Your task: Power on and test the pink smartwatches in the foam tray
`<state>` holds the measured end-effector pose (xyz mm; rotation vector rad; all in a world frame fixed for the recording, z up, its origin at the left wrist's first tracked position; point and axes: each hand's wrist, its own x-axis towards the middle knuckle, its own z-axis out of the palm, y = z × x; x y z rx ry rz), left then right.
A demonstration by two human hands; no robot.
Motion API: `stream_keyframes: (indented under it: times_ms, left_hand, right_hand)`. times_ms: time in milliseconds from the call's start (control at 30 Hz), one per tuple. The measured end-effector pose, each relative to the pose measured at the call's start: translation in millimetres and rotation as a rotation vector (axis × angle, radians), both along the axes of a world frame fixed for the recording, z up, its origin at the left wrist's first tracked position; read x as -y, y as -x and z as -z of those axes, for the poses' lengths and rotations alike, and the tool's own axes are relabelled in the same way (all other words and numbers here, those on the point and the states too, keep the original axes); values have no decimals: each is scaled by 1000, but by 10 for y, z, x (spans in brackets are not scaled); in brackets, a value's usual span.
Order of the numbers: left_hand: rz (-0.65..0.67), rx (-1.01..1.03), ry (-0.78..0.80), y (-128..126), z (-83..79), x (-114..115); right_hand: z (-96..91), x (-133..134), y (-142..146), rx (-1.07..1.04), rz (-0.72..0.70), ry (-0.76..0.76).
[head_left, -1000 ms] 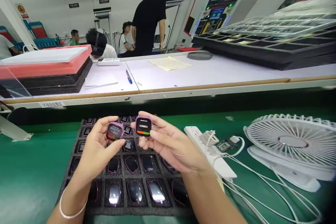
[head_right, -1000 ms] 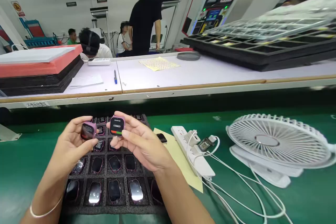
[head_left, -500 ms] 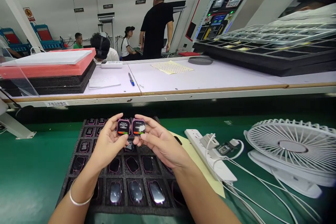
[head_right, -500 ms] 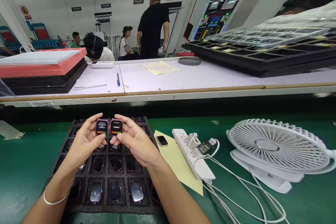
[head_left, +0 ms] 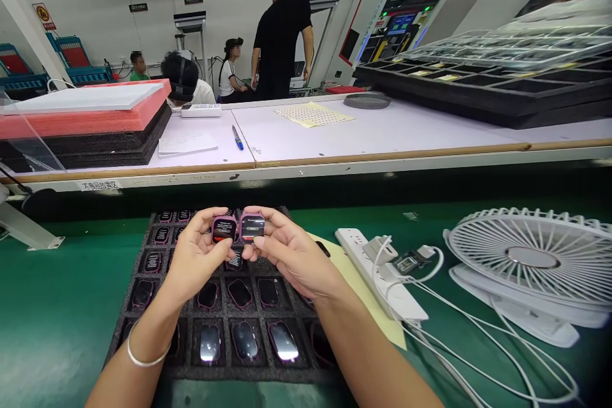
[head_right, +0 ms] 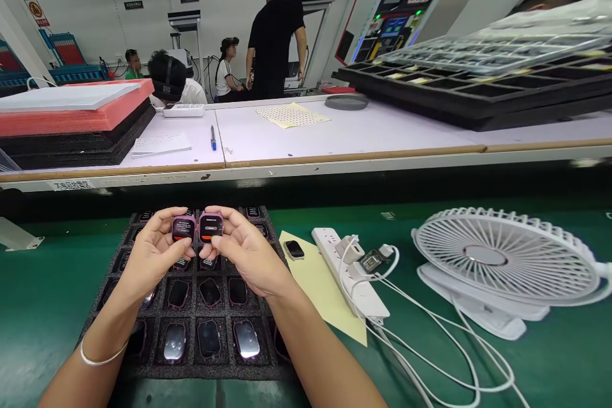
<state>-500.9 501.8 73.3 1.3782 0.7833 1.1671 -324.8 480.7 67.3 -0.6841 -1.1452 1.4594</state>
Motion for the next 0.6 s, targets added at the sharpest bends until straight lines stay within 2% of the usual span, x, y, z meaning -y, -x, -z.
stream_keyframes:
  times_ms: [233,600]
  left_hand:
    - [48,15,48,3,-15,33]
    - [26,11,89,-30,-24,30]
  right_hand:
    - [-31,8,-3,38,70,-1]
    - [61,-47,5,54,119,1]
